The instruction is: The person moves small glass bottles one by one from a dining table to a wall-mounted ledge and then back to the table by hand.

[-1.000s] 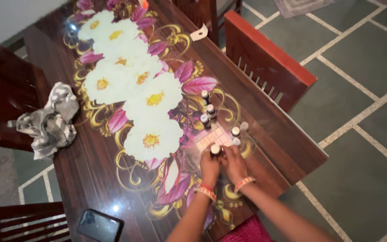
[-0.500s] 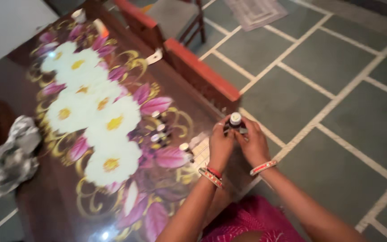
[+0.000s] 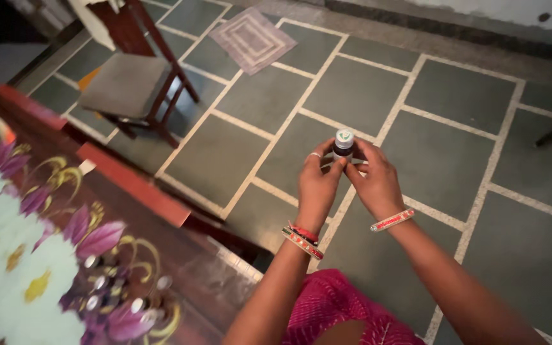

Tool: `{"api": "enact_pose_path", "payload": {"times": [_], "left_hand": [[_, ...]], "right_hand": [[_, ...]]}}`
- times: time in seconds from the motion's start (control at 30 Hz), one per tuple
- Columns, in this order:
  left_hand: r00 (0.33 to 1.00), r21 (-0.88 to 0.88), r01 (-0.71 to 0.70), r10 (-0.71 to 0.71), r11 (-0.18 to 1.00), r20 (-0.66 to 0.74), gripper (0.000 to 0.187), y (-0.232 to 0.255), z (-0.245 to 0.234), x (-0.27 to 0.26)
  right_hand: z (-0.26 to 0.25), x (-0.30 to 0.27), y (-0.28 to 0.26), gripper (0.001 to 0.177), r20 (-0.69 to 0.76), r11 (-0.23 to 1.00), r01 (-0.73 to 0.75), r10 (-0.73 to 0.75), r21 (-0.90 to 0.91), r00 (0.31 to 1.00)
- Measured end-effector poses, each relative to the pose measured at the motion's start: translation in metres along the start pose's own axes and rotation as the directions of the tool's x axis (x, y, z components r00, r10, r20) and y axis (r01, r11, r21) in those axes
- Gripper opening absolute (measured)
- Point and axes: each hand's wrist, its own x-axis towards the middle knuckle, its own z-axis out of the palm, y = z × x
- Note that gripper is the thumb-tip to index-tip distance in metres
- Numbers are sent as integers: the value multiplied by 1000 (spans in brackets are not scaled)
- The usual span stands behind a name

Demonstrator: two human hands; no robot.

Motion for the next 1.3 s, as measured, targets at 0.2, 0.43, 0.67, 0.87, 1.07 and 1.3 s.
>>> {"api": "enact_pose_path", "payload": {"times": [0.2,0.43,0.67,0.87,1.07,1.3], "left_hand": [[989,-131,-20,38,991,142,43,-11,84,93],[973,-74,-38,54,997,224,43,-2,167,225],[938,-51,-75,88,996,335,42,-1,260,344],[918,-153,-67,121,986,377,42,-19,377,439],[931,-149,-52,102,988,351,41,-20,499,533],[956,-121,-43,76,992,283,42,-8,610,631]], "right_hand": [[-47,85,60,53,-92,999,33,-35,-16,995],[-87,215,112,49,-176,997,-61,53,-38,983],[-130,330,189,47,-312,995,-70,45,-68,949],[-197,430,262,51,-345,987,-121,79,-101,935],[-275,543,332,49,-309,978,-112,54,-174,949],[-349,676,403,44,-213,994,-32,10,-103,977]]}}
